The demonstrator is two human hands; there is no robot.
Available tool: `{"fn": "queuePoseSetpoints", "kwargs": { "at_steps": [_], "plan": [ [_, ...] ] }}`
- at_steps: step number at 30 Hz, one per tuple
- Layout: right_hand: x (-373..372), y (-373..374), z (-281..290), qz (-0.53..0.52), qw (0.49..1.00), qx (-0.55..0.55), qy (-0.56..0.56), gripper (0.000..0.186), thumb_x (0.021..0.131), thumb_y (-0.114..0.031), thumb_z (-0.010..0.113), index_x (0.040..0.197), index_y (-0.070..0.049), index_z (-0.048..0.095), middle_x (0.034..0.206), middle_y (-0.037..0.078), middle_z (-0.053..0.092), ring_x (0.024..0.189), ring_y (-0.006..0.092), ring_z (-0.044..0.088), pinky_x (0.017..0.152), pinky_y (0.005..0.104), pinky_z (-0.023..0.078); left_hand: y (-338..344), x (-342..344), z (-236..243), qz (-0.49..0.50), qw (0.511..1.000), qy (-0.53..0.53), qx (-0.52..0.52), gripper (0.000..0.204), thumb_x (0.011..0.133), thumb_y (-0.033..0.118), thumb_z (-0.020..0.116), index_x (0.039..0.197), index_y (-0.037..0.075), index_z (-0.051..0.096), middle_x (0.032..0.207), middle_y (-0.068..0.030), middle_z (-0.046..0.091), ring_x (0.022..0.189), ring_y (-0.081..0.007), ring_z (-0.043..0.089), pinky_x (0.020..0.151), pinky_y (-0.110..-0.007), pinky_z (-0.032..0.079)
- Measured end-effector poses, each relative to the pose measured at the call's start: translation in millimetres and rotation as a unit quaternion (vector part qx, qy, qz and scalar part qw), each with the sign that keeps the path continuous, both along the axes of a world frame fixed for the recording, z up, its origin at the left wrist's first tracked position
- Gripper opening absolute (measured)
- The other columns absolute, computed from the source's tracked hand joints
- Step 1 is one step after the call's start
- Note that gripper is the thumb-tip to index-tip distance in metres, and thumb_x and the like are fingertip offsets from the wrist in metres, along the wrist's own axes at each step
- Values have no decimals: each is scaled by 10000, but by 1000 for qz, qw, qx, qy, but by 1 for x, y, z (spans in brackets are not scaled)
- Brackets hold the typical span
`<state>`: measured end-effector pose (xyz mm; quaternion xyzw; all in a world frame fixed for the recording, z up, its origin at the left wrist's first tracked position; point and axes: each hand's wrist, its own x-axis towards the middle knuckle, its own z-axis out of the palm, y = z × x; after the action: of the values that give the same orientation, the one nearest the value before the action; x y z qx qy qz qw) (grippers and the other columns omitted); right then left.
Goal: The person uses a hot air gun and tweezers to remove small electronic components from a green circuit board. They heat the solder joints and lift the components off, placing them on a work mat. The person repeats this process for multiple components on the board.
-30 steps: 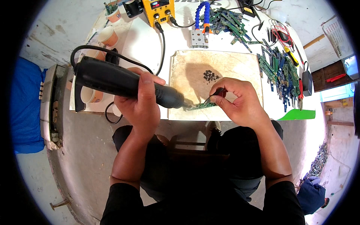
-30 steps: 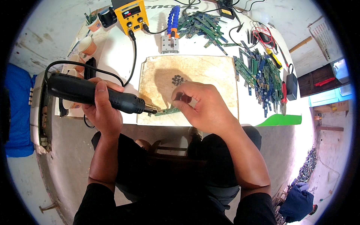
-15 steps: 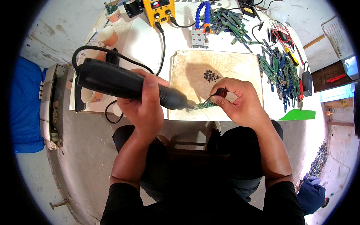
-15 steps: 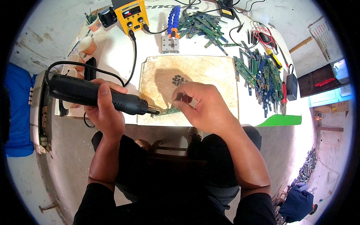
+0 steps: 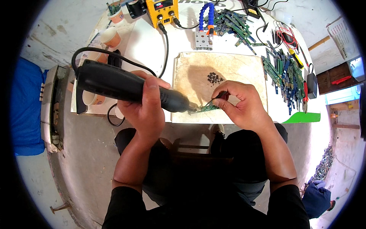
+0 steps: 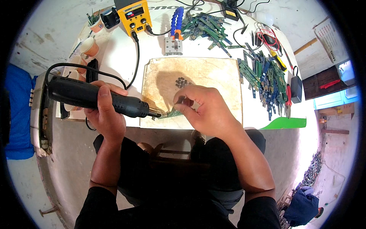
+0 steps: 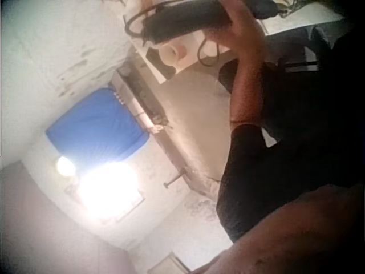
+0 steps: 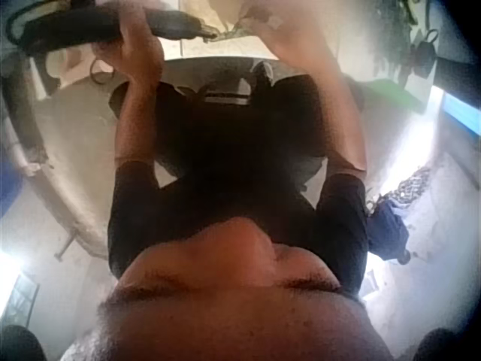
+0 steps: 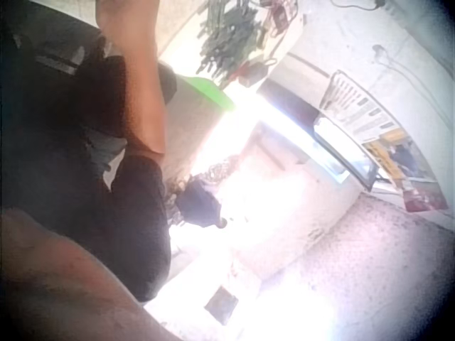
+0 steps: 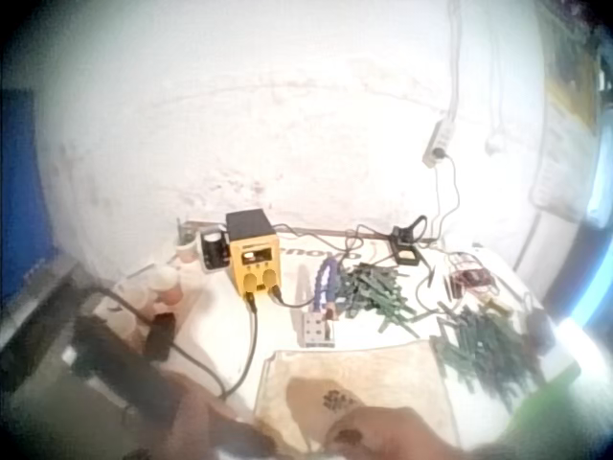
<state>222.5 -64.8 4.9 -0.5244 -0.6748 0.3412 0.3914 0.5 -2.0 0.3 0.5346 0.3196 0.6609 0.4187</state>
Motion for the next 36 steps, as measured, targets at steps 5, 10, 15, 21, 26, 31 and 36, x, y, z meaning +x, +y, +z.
{"fn": "queuePoseSetpoints", "kwargs": {
  "at_steps": [5,10,15,21,26,31,36],
  "plan": [
    [0,0,2,0,1000,6,-20,94,844,-8,680,930,-15,642,798,114,646,719,171,641,675,293,504,2,-1,1,4,1000,3,6,116,928,143,584,919,30,556,705,-64,659,624,-78,597,624,-208,479],
    [-3,-1,5,-15,1000,-12,-15,94,834,-1,714,901,-5,647,823,75,656,740,139,598,700,271,475,3,-3,1,-14,1000,-6,16,92,926,111,594,926,21,577,717,-60,666,635,-80,604,644,-218,476],
    [-1,0,3,-10,1000,-2,-26,98,847,-20,685,937,-14,647,828,129,663,725,195,647,683,302,507,2,-1,2,-10,1000,-19,12,87,924,105,591,915,19,579,714,-54,663,637,-77,598,648,-212,468],
    [-2,-1,4,-28,999,-11,-22,94,841,-8,692,925,-10,649,823,123,670,740,195,654,696,303,509,3,0,3,-2,1000,-18,10,72,920,88,584,895,21,578,721,-60,666,644,-66,575,644,-205,445],
    [-4,-1,9,-37,999,-20,-6,102,841,7,688,934,-12,651,820,119,673,747,186,657,704,293,510,3,0,4,5,1000,-30,6,91,922,93,587,861,24,583,719,-58,665,648,-67,581,645,-204,447],
    [-1,6,-5,-126,990,60,-36,117,842,0,689,953,-9,653,849,129,680,768,203,676,710,289,514,3,-1,3,5,1000,-10,14,92,927,96,590,874,21,583,712,-58,665,655,-70,587,647,-203,449],
    [0,17,-18,-169,976,125,-52,136,838,-15,695,968,-9,654,882,140,678,754,234,680,694,304,522,4,3,2,29,999,31,8,164,943,203,573,916,49,524,686,-79,642,605,-95,607,606,-192,499]
  ]
}}
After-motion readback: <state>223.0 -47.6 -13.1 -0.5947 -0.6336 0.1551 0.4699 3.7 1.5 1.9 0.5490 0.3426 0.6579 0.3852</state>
